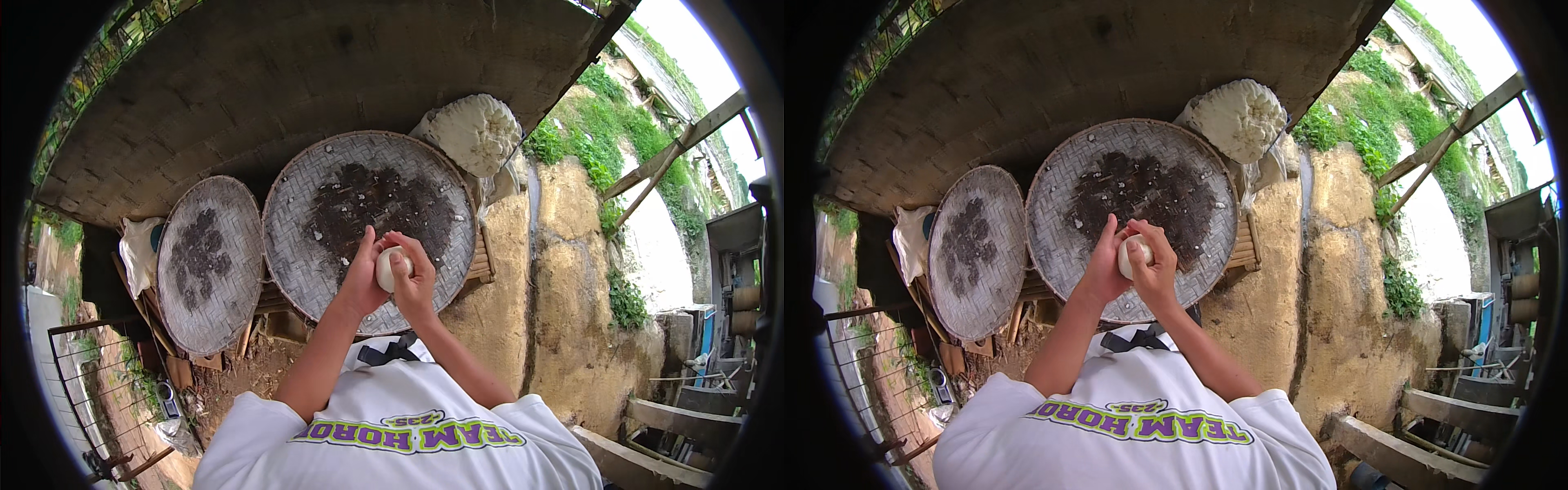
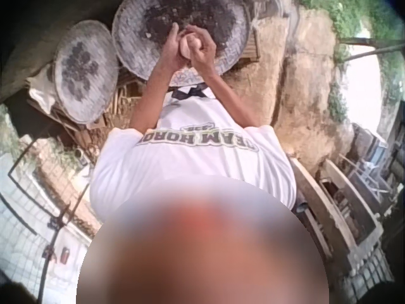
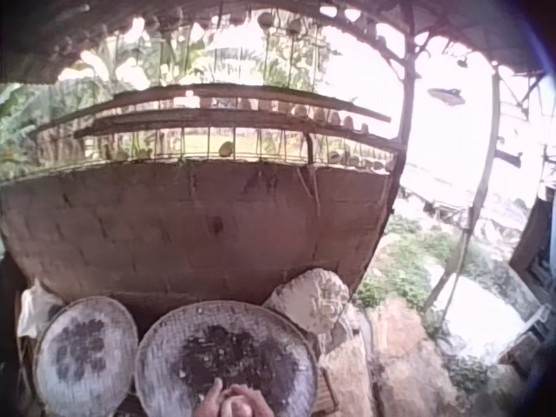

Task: The person repeatedly pinches off portions of white dough from a large mass and rolls them into uniform balls, placing each finished ball onto a round woven tray. The process continues throughout the clip with consistent hand motions and growing accumulation of dough balls on the tray.

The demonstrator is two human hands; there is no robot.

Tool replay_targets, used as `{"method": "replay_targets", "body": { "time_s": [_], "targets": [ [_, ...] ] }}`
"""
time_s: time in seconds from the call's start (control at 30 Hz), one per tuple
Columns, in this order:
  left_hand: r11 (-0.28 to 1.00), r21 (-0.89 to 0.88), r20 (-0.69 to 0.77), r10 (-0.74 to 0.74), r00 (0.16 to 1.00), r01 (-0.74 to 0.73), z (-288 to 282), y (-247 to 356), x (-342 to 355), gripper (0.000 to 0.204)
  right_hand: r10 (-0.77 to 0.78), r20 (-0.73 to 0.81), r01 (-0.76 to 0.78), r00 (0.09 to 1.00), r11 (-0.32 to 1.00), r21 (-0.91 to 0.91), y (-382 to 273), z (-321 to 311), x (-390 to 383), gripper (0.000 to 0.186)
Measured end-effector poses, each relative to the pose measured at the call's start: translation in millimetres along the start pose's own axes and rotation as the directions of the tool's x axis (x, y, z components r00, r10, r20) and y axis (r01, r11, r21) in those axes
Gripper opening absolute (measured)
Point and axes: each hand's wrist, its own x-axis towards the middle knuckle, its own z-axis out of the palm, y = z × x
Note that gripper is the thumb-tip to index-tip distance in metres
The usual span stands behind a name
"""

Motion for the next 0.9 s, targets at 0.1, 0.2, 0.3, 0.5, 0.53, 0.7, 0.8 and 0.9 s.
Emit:
{"method": "replay_targets", "body": {
  "time_s": [0.1, 0.2, 0.3, 0.5, 0.53, 0.7, 0.8, 0.9],
  "targets": [
    [0.991, 0.039, -0.290, 0.135, 0.948, -0.129, -5, -8, 21, 0.053, 0.392, 0.016, -0.387, 0.920, 0.899, 0.205, 6, -1, 5, 0.036],
    [0.979, -0.188, -0.120, 0.051, 0.991, -0.073, -14, -13, 24, 0.053, 0.143, 0.104, -0.124, 0.984, 0.977, -0.172, 4, -10, 5, 0.050],
    [0.995, -0.084, -0.135, -0.061, 0.989, 0.049, -28, -15, 20, 0.063, -0.080, 0.225, 0.190, 0.971, 0.828, -0.528, 8, -29, -5, 0.078],
    [0.952, 0.196, -0.277, -0.177, 0.944, 0.236, -63, -37, 36, 0.079, 0.730, 0.286, -0.779, 0.621, 0.534, 0.329, 84, -85, -30, 0.054],
    [0.948, 0.210, -0.317, -0.166, 0.934, 0.240, -72, -39, 37, 0.079, 0.783, 0.312, -0.800, 0.538, 0.358, 0.482, 102, -94, -32, 0.052],
    [0.962, 0.211, -0.401, -0.075, 0.913, 0.172, -132, -20, -2, 0.067, 0.903, -0.016, -0.814, 0.428, 0.393, 0.427, 180, -125, -44, 0.062],
    [0.969, 0.206, -0.468, -0.023, 0.884, 0.134, -160, -8, -36, 0.054, 0.814, -0.168, -0.809, 0.555, 0.576, 0.117, 210, -129, -39, 0.059],
    [0.975, 0.192, -0.543, 0.008, 0.840, 0.115, -172, -4, -60, 0.048, 0.679, -0.107, -0.687, 0.726, 0.722, -0.082, 226, -125, -24, 0.060]
  ]
}}
